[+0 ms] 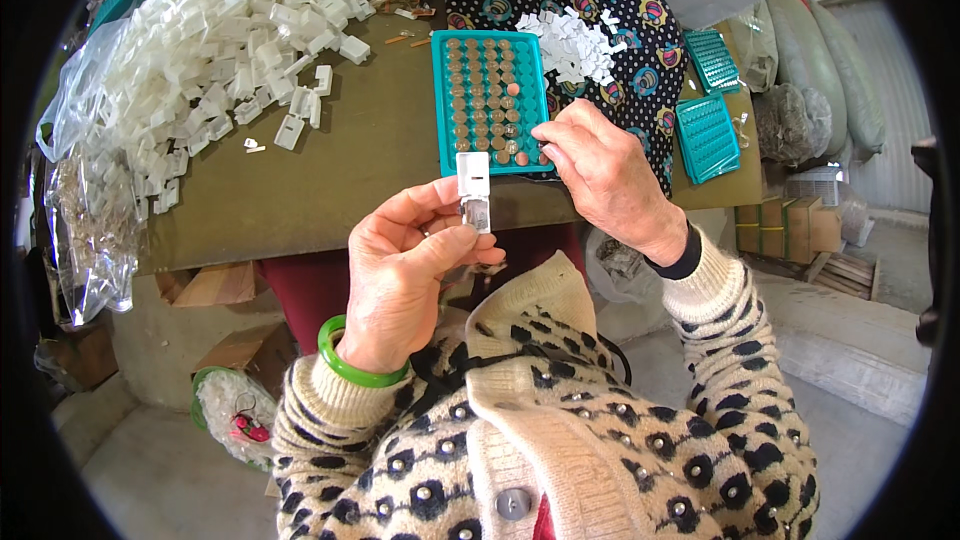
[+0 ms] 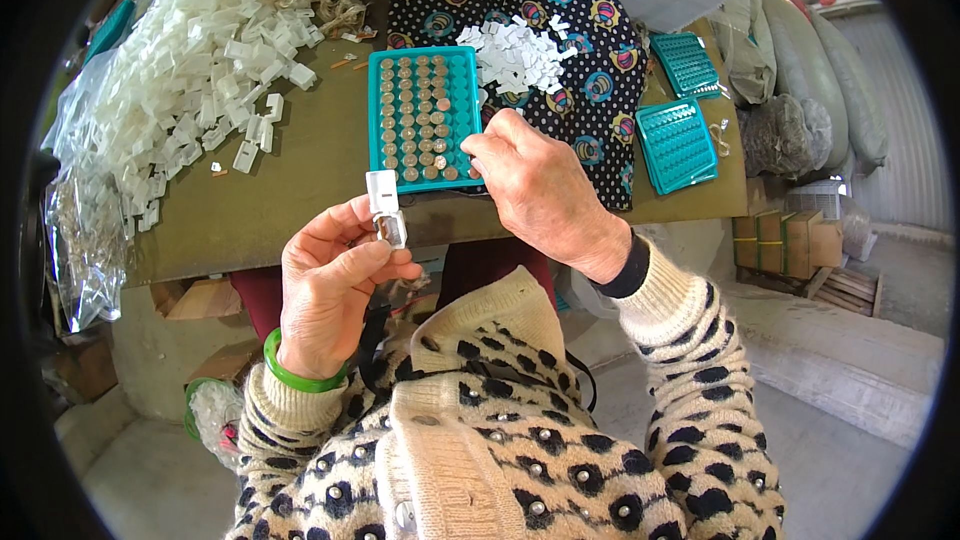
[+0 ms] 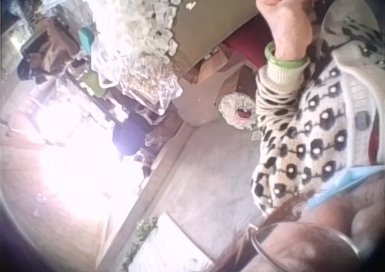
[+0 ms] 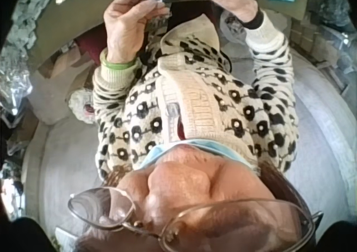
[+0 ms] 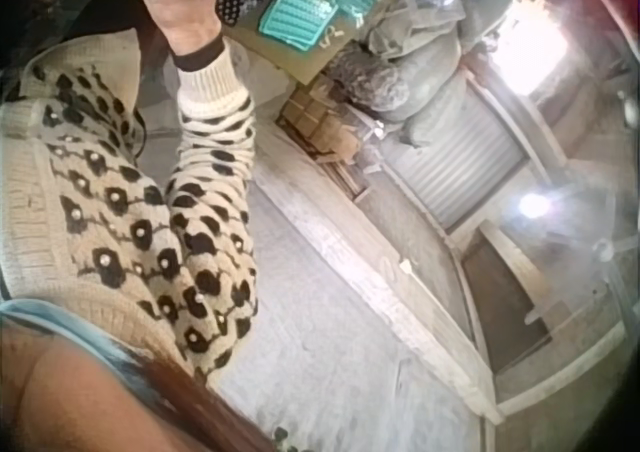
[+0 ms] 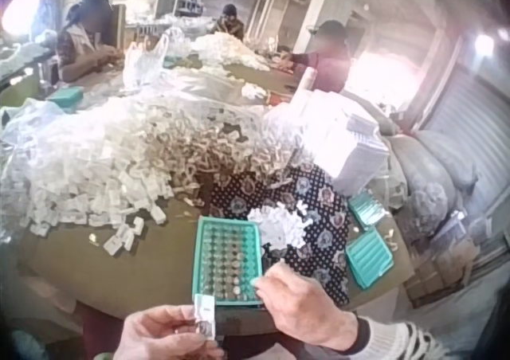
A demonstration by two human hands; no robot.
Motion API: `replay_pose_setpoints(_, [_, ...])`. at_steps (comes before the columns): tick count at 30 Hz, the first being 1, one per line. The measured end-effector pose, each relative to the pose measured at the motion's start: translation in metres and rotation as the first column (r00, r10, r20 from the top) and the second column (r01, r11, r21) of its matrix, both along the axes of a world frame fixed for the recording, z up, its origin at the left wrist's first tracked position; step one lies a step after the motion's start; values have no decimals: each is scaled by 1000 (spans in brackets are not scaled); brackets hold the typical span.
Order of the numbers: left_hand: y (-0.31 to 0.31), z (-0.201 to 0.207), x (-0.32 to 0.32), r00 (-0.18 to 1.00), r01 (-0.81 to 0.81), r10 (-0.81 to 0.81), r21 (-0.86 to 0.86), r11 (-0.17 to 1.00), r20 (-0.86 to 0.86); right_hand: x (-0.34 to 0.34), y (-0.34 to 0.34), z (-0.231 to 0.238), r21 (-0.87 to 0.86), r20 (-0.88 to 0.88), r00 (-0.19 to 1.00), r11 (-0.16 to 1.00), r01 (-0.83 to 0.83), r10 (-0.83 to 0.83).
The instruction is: The person repeatedly picks small metallic components from a teal tray and inserts them into white plastic housings. They handle each unit one at a time, aligning and seating the metal parts by hand, then placing the assembled units back on the table.
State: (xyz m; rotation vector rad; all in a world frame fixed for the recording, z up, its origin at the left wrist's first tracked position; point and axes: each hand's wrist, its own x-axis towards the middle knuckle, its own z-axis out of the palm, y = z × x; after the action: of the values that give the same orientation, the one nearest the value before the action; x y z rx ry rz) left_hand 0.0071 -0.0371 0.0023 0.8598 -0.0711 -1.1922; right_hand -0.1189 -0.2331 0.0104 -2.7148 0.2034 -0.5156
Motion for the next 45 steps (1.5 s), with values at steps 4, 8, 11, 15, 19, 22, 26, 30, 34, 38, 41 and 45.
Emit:
replay_pose_setpoints(4, [-4, 1, 0, 1000, 14, -14, 8, 1000, -4, -1, -11, 1, -32, -30, 996, 996, -81, 80])
replay_pose_setpoints(8, [-7, 2, -3, 1000, 12, -12, 22, 1000, 18, 2, -24, 5, 10, -90, 978, 982, -191, 191])
replay_pose_setpoints(11, [-9, 3, -3, 998, 4, -6, 32, 999, 67, 6, -24, 9, 48, -64, 981, 983, -179, 182])
replay_pose_setpoints(15, [-12, 4, -5, 980, -56, 41, 74, 996, 194, 7, -2, 18, 96, 137, 980, 983, -156, 142])
replay_pose_setpoints(19, [-16, 6, -10, 963, -70, 45, 88, 994, 266, 6, 32, 18, -93, 251, 954, 985, -143, 162])
replay_pose_setpoints(22, [-15, 7, -13, 958, -46, 24, 71, 996, 287, 8, 43, 16, -202, 237, 957, 972, -120, 167])
replay_pose_setpoints(26, [-14, 7, -13, 962, -36, 19, 57, 998, 272, 5, 48, 19, -15, 240, 965, 994, -109, 109])
replay_pose_setpoints(30, [-14, 8, -15, 971, -35, 13, 89, 995, 239, 2, 46, 21, 91, 291, 955, 992, -87, 57])
replay_pose_setpoints(34, [-14, 8, -16, 974, -27, 13, 58, 998, 226, 3, 48, 16, 150, 295, 955, 986, -74, 26])
replay_pose_setpoints(38, [-12, 7, -15, 980, -23, 11, 54, 998, 201, 2, 50, 15, 148, 274, 960, 984, -95, 52])
replay_pose_setpoints(41, [-12, 4, -15, 984, 0, -13, 70, 998, 180, -2, 42, 18, 293, 232, 969, 943, -156, 89])
replay_pose_setpoints(45, [-12, -2, -9, 995, -10, 5, 45, 999, 101, -1, 22, 11, 175, 256, 964, 984, 27, -72])
